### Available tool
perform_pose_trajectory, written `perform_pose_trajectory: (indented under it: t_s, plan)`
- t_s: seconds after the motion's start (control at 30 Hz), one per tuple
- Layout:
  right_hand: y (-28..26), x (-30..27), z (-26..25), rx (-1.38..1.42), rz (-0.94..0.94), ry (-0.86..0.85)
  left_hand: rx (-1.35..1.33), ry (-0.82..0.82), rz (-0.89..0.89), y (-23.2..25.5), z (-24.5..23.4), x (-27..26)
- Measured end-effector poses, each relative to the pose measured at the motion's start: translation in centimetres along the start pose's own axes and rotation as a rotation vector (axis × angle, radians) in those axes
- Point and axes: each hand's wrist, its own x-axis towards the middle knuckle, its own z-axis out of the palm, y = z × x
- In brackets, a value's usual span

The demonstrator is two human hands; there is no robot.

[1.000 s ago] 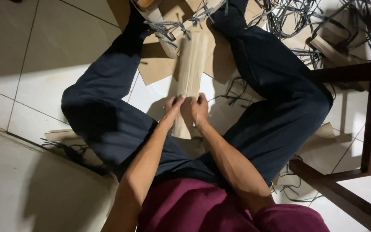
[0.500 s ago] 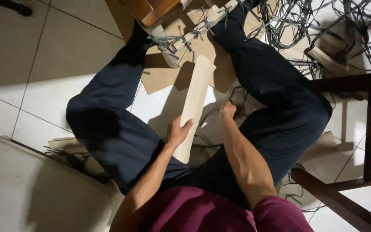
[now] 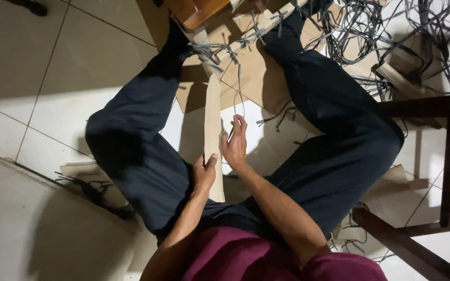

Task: The person wraps the legs of a wooden chair with protective cardboard strips and secures them with wire ties.

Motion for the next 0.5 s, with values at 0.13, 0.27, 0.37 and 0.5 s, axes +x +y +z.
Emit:
perform_pose_trajectory:
  t_s: [0.13, 0.27, 0.37, 0.5]
  plan:
    - [3.4, 0.3, 0.4, 0.082, 0.092, -0.012, -0.030, 0.055, -0.183, -3.0, 1.0, 0.2]
    - [11.9, 2.5, 0.6, -0.240, 0.107, 0.392, -0.022, 0.197, -0.322, -8.9, 2.9, 4.0]
    - [11.4, 4.7, -1.6, -0.149, 0.158, 0.503, 0.173, 0.287, -0.446, -10.8, 4.6, 7.9]
    - [11.0, 7.2, -3.8, 0.154, 0.471, 0.524, 0.383, 0.457, -0.346, -14.7, 5.8, 10.9]
